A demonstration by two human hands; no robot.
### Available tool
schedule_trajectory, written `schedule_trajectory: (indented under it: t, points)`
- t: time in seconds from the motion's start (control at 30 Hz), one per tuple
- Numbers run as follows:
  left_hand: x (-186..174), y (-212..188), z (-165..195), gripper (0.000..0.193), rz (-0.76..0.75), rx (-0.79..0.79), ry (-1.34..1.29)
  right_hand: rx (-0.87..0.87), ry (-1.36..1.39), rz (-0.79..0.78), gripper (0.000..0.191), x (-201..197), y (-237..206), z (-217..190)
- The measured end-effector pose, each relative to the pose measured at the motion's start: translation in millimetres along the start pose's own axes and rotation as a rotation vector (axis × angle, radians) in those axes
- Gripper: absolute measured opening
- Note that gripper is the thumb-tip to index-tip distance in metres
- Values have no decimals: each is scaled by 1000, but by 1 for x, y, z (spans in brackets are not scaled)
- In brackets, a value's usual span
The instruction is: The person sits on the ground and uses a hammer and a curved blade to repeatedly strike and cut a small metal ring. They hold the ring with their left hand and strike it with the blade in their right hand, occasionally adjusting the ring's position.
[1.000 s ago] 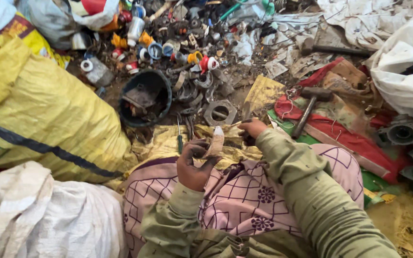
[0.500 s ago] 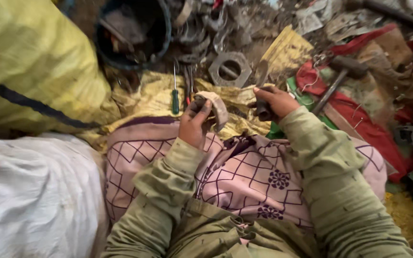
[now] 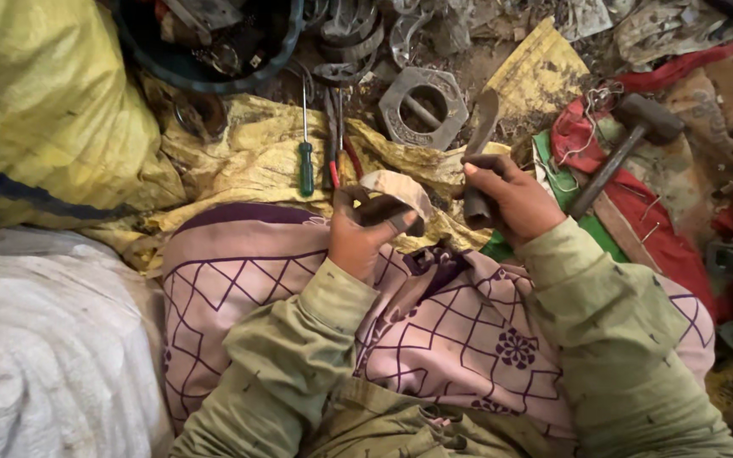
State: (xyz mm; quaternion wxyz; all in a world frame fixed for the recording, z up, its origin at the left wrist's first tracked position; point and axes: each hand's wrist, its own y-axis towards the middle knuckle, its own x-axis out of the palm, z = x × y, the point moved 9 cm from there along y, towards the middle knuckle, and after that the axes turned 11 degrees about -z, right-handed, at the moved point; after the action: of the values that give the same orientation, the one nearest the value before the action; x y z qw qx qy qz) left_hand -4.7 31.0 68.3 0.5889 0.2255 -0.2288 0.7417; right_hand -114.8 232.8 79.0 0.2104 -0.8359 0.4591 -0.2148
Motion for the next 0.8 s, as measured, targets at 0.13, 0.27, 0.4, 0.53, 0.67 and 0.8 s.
schedule_trajectory:
  t: [0.13, 0.27, 0.4, 0.53, 0.67, 0.8]
  points:
    - [11, -6, 8, 68, -35, 1, 0, -2, -45, 55, 27, -9, -6, -1]
    - [22, -9, 16, 54, -134, 23, 99, -27, -3, 21, 25, -10, -7, -1]
    - [25, -11, 20, 45, -136, 30, 215, -42, -24, -8, 27, -12, -4, 2]
    - [29, -11, 23, 43, -135, 56, 251, -21, 57, -17, 28, -16, -1, 9]
    - [29, -11, 23, 43, -119, 46, 275, -18, 49, -42, 27, -19, 2, 13]
    - [30, -11, 28, 43, -131, 86, 319, 56, -94, -68, 24, -21, 9, 23]
